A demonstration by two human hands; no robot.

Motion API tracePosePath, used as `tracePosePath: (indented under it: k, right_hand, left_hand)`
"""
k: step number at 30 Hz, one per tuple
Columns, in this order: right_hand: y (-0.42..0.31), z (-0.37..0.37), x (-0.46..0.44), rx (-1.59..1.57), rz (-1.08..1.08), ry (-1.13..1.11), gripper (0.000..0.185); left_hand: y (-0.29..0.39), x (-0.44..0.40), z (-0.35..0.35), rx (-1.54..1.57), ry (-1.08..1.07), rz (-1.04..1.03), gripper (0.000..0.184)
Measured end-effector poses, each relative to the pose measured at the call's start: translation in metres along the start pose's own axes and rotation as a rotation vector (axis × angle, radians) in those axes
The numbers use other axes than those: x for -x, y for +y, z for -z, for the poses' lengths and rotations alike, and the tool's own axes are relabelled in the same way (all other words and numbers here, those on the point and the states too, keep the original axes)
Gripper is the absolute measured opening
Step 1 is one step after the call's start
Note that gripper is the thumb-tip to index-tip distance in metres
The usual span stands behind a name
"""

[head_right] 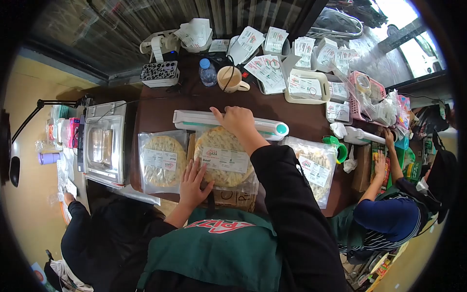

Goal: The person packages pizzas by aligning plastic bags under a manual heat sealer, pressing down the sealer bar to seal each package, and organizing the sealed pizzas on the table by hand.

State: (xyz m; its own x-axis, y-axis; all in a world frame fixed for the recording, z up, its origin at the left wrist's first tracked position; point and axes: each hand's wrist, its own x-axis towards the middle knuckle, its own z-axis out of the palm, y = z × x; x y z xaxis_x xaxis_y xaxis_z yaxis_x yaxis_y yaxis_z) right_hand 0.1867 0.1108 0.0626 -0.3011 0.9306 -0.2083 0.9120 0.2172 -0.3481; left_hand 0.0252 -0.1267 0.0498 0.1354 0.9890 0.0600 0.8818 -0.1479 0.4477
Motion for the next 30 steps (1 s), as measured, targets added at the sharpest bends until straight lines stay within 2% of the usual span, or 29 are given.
tracePosePath:
  k: [10, 25, 28, 30]
  right_hand:
    - [0.002, -0.002, -0.001, -0.002, -0.015, -0.002, 0.074]
    - [-0.004, 0.000, 0.010, 0.045, 0.038, 0.133, 0.071]
    - [-0.005, -0.003, 0.012, 0.104, 0.033, 0.147, 0.059]
    - [-0.006, -0.014, 0.017, 0.087, 0.074, 0.312, 0.047]
  left_hand:
    - [-0.002, 0.002, -0.002, 0.001, -0.007, -0.003, 0.061]
    - [-0.001, 0.003, 0.000, 0.016, 0.068, -0.021, 0.060]
    - [0.000, 0.005, 0.001, 0.024, 0.075, -0.037, 0.060]
    - [0.001, 0.007, 0.000, 0.097, 0.096, 0.000, 0.060]
